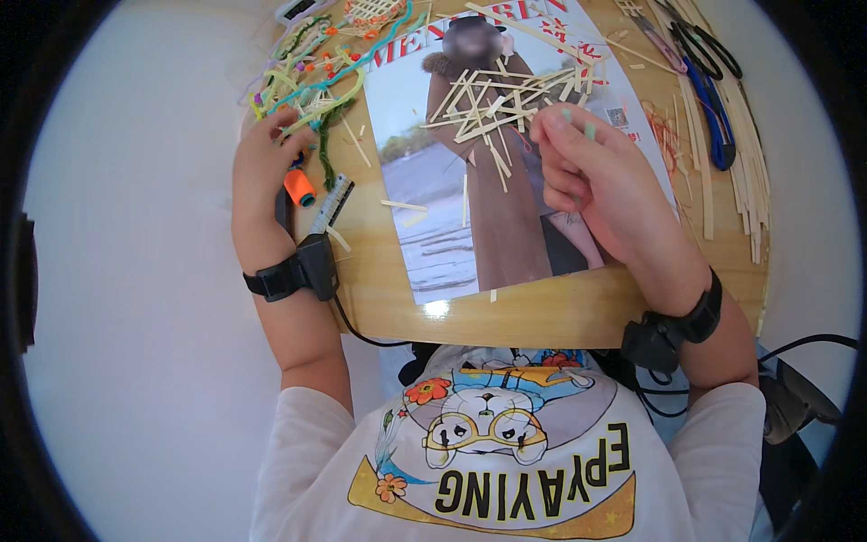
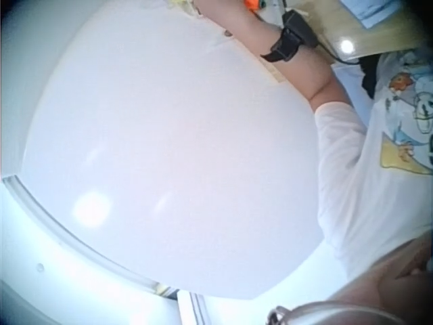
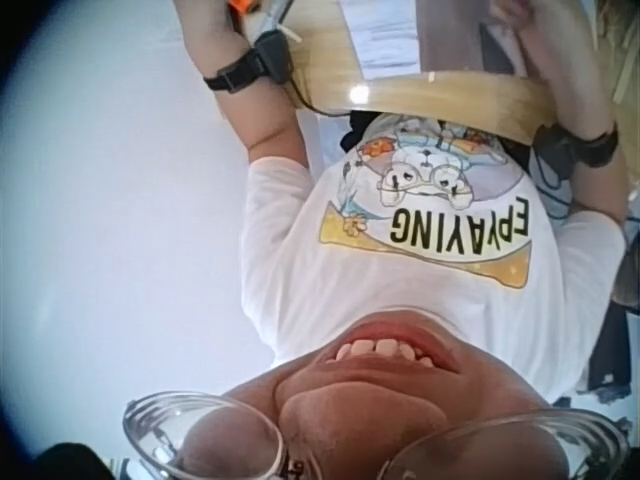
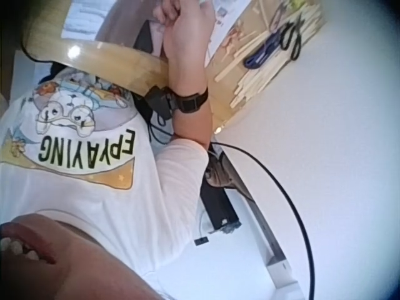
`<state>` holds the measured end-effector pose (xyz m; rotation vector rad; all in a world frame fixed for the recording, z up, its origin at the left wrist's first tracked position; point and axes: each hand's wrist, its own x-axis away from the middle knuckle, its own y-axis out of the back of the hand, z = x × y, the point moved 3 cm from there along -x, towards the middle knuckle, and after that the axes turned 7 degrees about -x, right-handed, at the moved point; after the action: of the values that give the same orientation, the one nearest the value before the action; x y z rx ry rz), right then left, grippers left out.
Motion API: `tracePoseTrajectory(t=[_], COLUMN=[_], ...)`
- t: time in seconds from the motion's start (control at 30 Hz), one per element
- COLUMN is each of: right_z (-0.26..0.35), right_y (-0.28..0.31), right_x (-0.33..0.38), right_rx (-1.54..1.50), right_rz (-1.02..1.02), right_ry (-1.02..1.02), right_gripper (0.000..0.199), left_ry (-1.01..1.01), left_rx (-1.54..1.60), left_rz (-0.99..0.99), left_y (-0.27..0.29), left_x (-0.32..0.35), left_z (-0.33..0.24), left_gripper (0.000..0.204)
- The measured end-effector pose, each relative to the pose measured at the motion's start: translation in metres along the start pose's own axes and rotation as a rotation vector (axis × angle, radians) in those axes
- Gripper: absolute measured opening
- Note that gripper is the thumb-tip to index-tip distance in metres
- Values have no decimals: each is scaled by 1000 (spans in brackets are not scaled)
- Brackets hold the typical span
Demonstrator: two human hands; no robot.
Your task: Constructing a small craft object using bamboo sticks, glue, and scissors on a desk.
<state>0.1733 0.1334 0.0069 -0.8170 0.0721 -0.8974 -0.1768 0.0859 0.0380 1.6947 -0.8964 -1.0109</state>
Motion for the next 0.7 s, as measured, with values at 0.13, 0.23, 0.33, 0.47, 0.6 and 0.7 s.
tracePoseTrajectory(t=[0.13, 0.23, 0.33, 0.47, 0.6, 0.7], right_z=[1, 0, -2, -1, -4, -4], right_y=[3, 4, 5, 2, -1, -4], right_x=[-1, -1, 1, 5, 6, 6], right_rx=[-15, 3, 17, 33, 44, 85], right_rz=[34, 13, 13, 44, 49, 38], right_ry=[-3, -2, -23, -44, -58, -68], right_gripper=[23, 24, 24, 24, 23, 23], left_ry=[83, 164, 241, 323, 462, 316], left_rx=[-18, 99, 333, 442, 291, -11], left_rz=[146, 60, -142, -307, -299, -395], left_y=[-8, -1, 9, 19, 4, -9], left_x=[-8, -12, -15, -32, -41, -43], left_z=[3, 5, 12, 43, 71, 99], left_gripper=[26, 26, 27, 31, 56, 72])
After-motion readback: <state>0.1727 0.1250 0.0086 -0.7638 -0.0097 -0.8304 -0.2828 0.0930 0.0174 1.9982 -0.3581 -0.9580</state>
